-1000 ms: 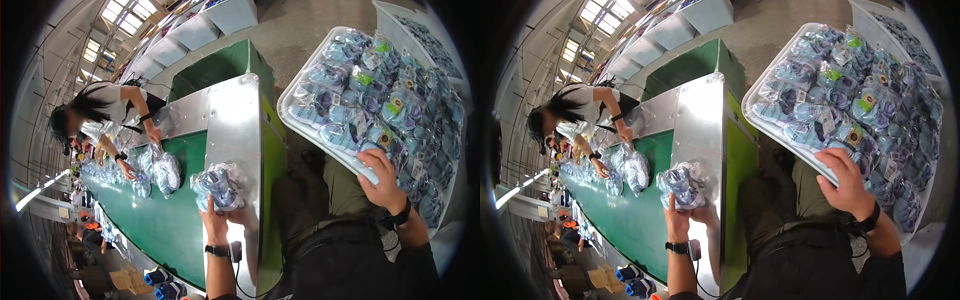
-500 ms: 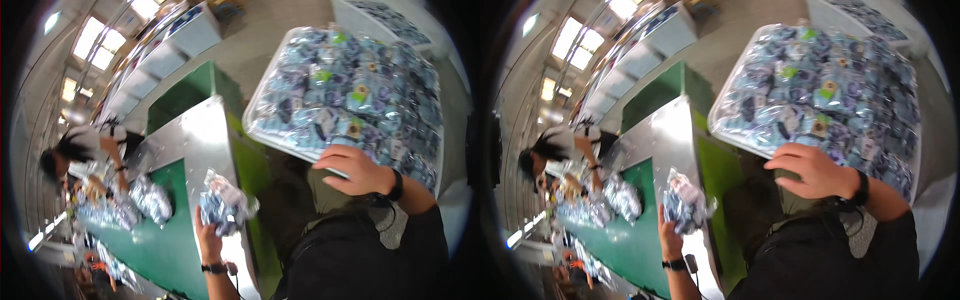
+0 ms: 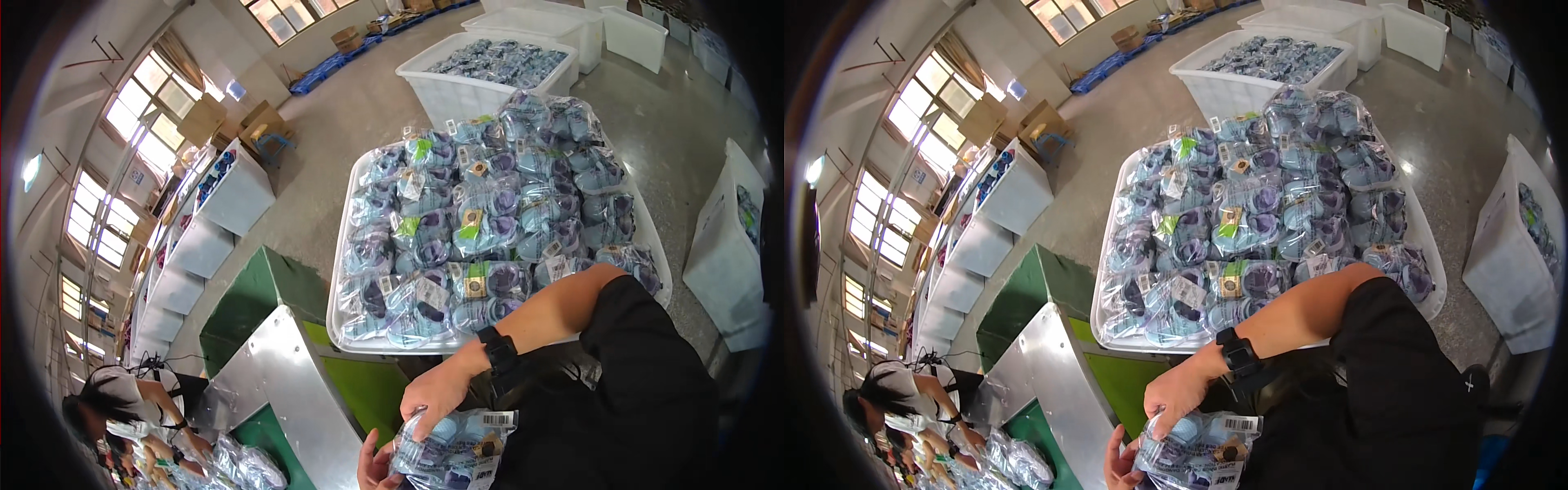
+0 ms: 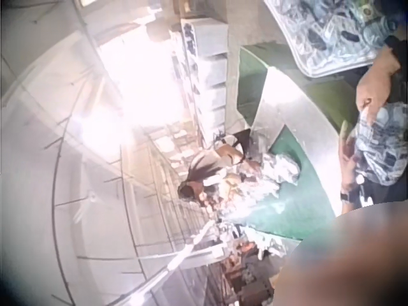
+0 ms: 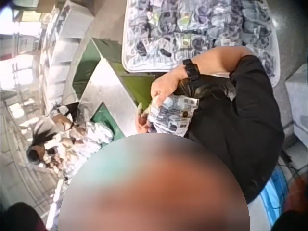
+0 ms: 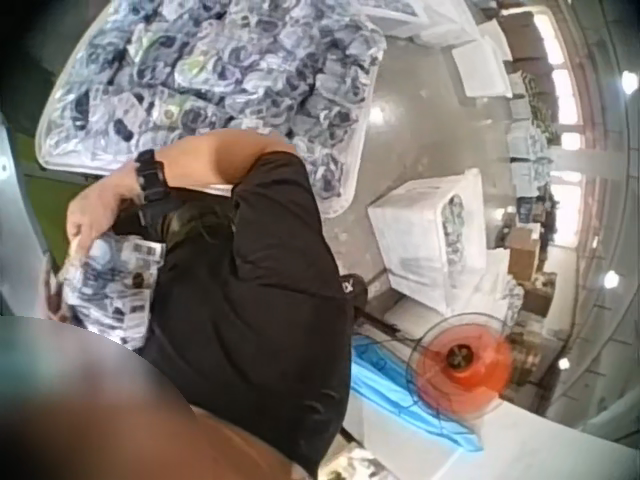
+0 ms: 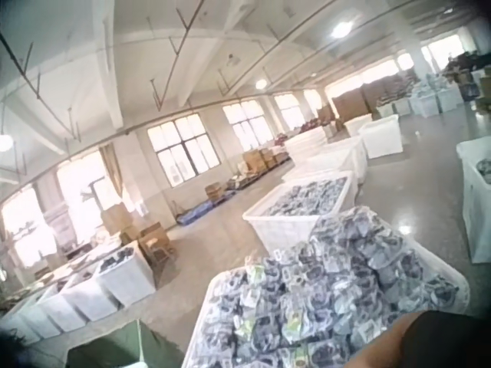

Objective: The person repeatedly picks packaged goods from a large white bin and places them onto a green conveyor belt. The items are handled one by one and moved from the bin to the belt where other workers are visible in the background.

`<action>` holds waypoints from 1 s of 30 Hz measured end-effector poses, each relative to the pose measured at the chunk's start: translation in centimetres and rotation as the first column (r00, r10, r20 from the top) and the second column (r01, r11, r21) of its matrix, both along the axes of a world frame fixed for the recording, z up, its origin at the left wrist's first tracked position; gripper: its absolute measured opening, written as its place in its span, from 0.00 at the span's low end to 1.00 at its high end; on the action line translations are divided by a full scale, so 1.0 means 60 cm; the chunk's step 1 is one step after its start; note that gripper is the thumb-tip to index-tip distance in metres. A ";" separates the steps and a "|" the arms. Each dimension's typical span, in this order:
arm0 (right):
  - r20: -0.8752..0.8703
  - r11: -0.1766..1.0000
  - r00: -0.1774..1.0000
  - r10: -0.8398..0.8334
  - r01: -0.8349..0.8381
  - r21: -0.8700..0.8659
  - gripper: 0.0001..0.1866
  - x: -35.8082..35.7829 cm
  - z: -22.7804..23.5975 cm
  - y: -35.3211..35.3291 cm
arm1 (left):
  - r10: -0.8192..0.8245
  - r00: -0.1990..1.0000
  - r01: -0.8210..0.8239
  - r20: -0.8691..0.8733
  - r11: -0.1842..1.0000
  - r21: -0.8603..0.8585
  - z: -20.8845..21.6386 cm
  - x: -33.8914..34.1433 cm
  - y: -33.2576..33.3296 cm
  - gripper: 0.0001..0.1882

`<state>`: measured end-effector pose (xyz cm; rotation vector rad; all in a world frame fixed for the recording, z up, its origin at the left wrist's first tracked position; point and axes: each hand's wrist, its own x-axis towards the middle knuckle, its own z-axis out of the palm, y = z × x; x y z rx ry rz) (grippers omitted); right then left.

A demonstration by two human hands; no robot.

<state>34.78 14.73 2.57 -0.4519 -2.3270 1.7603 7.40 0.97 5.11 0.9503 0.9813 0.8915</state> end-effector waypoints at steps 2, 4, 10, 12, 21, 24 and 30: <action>-0.003 0.993 0.995 -0.095 0.095 0.074 0.32 0.035 0.009 0.013 | 0.085 0.996 -0.084 -0.010 0.992 0.097 -0.013 0.003 0.007 0.47; -0.082 0.948 0.958 -0.274 0.283 0.147 0.31 0.087 0.017 0.044 | 0.170 0.983 -0.158 -0.065 0.973 0.167 -0.025 -0.007 0.015 0.32; -0.201 0.516 0.530 -0.824 0.848 0.123 0.24 0.342 0.009 0.199 | 0.337 0.930 -0.342 -0.144 0.939 -0.012 -0.055 -0.067 -0.007 0.26; -0.205 0.248 0.230 -0.951 0.967 -0.065 0.20 0.439 -0.011 0.238 | 0.381 0.896 -0.408 -0.226 0.909 -0.088 -0.064 -0.081 -0.018 0.25; -0.081 -0.553 -0.625 -0.776 0.737 -0.388 0.25 0.739 -0.126 0.380 | 0.445 0.846 -0.497 -0.293 0.858 -0.132 -0.107 -0.100 -0.019 0.21; -0.097 -0.706 -0.706 -0.702 0.708 -0.040 0.27 0.755 -0.166 0.373 | 0.442 0.849 -0.494 -0.289 0.859 -0.139 -0.110 -0.097 -0.015 0.21; -0.140 -0.455 -0.440 -0.887 0.779 0.432 0.30 0.749 -0.189 0.340 | 0.468 0.827 -0.520 -0.312 0.847 -0.109 -0.103 -0.089 -0.023 0.22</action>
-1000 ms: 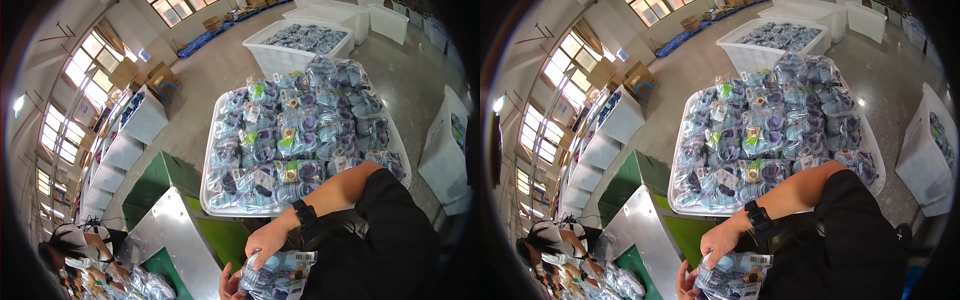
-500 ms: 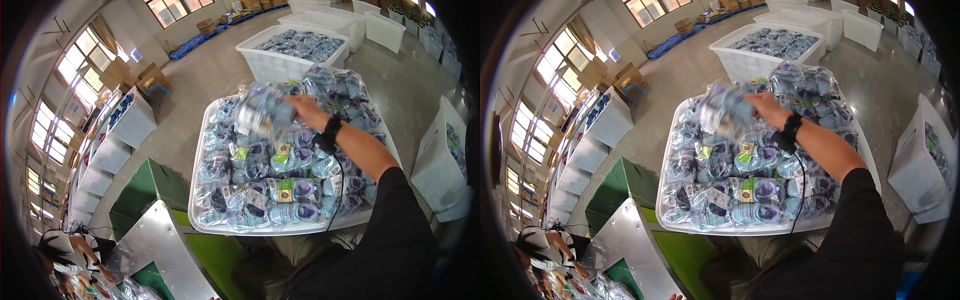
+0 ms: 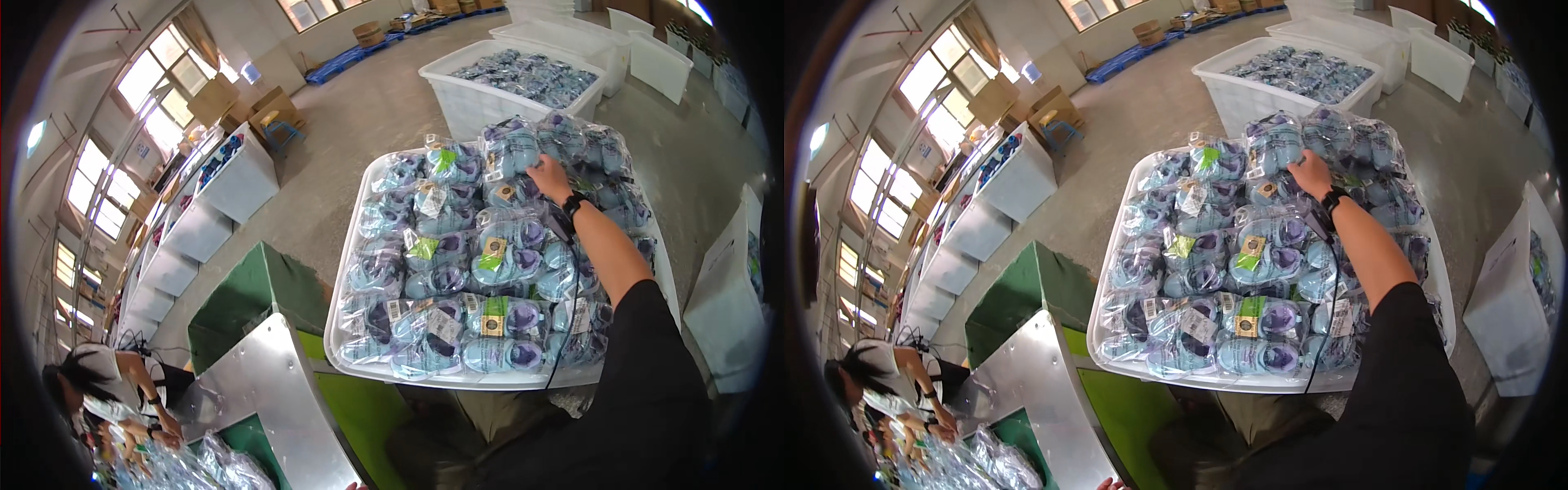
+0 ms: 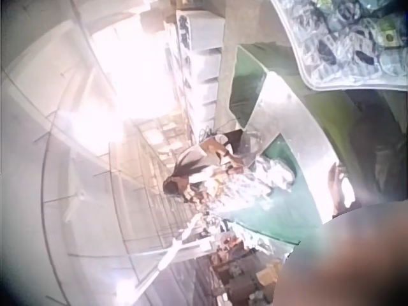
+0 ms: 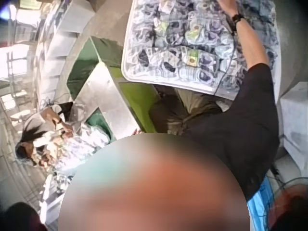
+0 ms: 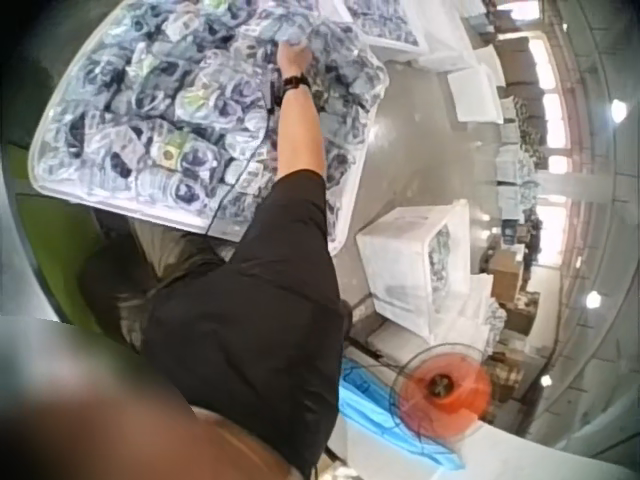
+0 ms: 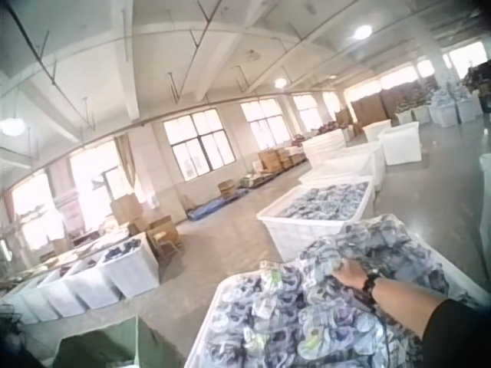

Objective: The person repeatedly picks packaged goods from a large white bin and places them onto a green conveyor belt. The items are handled one by one and moved from the bin to the belt where other workers are visible in the background.

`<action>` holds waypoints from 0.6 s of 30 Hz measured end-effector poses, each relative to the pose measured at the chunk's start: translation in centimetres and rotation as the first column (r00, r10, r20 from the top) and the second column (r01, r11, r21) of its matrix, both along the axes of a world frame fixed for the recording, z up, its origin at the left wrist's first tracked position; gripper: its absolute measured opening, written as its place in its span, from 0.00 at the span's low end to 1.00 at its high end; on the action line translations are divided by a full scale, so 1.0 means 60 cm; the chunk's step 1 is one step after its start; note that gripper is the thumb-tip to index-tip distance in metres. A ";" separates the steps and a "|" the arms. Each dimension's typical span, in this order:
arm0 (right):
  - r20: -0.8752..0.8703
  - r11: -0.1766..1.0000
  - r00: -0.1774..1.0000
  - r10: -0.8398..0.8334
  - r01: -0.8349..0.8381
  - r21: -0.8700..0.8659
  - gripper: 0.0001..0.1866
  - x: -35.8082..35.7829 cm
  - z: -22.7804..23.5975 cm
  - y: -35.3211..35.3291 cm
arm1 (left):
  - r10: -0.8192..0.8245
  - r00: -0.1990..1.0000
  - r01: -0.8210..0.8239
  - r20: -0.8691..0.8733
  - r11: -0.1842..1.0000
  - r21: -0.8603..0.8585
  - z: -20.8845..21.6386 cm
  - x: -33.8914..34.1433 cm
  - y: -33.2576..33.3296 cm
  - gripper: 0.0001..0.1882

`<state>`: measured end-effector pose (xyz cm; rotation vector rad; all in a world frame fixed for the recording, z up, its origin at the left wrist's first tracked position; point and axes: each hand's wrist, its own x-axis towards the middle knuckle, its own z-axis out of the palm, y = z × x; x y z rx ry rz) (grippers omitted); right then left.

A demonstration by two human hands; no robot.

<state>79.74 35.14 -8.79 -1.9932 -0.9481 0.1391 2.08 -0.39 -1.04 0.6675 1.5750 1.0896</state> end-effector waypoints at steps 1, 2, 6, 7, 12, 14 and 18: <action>0.060 1.000 0.998 -0.006 0.006 0.001 0.29 -0.003 0.000 -0.004 | 0.047 0.999 -0.047 -0.012 0.999 -0.014 -0.001 -0.001 0.000 0.20; 0.052 0.995 0.997 0.051 -0.055 0.083 0.29 -0.005 0.003 -0.013 | -0.001 1.000 0.001 -0.009 1.000 -0.014 -0.003 -0.005 0.002 0.23; -0.344 0.947 0.890 0.300 -0.234 0.220 0.25 -0.028 0.044 -0.060 | -0.004 0.991 0.004 -0.137 1.000 -0.002 -0.017 -0.043 0.003 0.26; -0.385 0.934 0.858 0.341 -0.261 0.244 0.24 -0.045 0.058 -0.076 | 0.028 0.970 -0.029 -0.243 1.000 -0.002 -0.022 -0.060 0.010 0.22; -0.349 0.791 0.710 0.612 -0.563 0.241 0.16 -0.199 0.121 -0.214 | 0.099 0.908 -0.042 -0.408 0.988 0.147 -0.033 -0.181 0.017 0.20; -0.302 0.717 0.654 0.694 -0.667 0.205 0.15 -0.282 0.140 -0.286 | 0.158 0.833 -0.064 -0.530 0.980 0.191 -0.042 -0.246 0.030 0.20; -0.329 0.623 0.558 0.762 -0.771 0.133 0.17 -0.421 0.181 -0.398 | 0.300 0.603 -0.175 -0.739 0.954 0.245 -0.075 -0.406 0.071 0.27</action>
